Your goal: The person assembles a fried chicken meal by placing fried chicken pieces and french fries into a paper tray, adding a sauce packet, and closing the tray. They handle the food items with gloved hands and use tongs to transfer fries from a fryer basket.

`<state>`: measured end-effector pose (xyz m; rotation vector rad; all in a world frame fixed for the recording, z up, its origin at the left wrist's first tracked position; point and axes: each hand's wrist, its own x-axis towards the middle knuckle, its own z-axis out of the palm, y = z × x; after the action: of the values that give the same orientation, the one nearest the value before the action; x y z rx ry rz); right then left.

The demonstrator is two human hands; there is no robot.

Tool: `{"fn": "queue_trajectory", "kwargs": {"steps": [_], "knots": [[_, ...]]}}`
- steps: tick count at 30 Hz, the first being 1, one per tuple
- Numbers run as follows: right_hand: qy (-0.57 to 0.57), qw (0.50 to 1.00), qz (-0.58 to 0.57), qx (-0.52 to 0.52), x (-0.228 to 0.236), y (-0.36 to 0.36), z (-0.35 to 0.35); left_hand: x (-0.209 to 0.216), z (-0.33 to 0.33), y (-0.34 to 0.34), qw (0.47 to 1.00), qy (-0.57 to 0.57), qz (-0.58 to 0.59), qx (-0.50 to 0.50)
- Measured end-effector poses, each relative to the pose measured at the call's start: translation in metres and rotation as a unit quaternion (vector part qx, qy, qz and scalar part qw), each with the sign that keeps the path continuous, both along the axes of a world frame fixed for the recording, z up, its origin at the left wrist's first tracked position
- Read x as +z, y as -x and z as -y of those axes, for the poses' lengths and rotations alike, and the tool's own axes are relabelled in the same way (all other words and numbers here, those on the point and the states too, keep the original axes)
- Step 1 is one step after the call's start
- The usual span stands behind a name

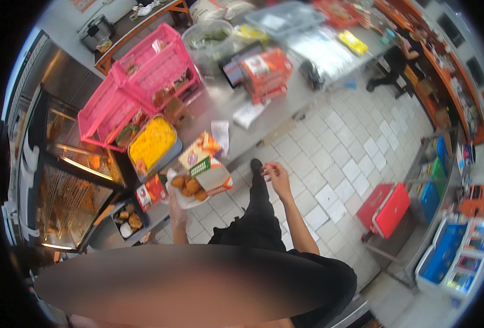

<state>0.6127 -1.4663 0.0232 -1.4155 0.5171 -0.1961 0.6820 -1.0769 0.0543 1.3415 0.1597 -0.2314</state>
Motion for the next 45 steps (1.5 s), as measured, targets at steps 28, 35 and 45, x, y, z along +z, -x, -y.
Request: {"fn": "queue_trajectory", "kwargs": {"steps": [28, 35, 45], "knots": [[0.475, 0.779, -0.149, 0.383, 0.110, -0.794, 0.268, 0.057, 0.173, -0.178, 0.962, -0.037, -0.017, 0.271], [0.417, 0.813, -0.074, 0.399, 0.140, -0.719, 0.294, 0.060, 0.164, -0.199, 0.978, -0.049, -0.024, 0.203], [0.117, 0.848, 0.261, 0.446, 0.257, -0.401, 0.218, 0.061, 0.171, -0.232, 0.994, -0.057, -0.007, 0.098]]}}
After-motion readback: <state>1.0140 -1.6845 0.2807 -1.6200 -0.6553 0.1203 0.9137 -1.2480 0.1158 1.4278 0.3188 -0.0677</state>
